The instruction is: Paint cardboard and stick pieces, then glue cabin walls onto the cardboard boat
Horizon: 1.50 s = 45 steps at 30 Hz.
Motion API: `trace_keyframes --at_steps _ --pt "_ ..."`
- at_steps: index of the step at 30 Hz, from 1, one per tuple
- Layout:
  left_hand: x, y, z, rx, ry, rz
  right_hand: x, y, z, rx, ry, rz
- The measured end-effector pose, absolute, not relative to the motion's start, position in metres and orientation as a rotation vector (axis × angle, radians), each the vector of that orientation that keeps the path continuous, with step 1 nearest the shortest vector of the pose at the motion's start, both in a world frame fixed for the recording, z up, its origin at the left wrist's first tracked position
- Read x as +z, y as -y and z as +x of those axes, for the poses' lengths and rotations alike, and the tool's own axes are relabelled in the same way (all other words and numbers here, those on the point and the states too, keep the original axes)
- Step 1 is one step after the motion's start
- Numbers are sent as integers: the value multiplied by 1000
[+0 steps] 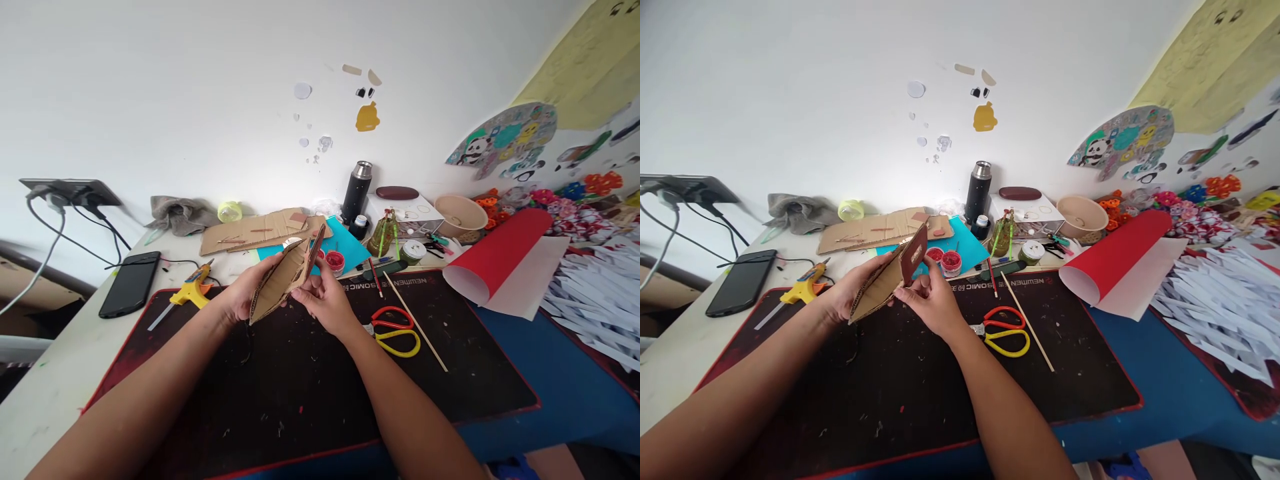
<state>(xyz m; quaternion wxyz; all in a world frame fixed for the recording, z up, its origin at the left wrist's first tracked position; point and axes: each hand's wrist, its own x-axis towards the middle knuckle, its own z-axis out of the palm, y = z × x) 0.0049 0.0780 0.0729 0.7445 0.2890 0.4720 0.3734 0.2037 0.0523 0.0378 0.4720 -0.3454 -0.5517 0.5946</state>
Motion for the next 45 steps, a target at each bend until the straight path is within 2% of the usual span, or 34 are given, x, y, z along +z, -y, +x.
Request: trace_keyframes --at_steps 7,13,23,45 --pt "64 -84 -14 685 -726 579 45 -53 209 1426 1258 -804" --pt "54 -88 -28 744 -549 506 51 -59 214 1287 995 -903" --pt "49 -88 -35 728 -312 520 54 -55 212 1340 1035 -900" --pt "40 -91 -40 527 -186 506 56 -51 210 1379 1079 -888"
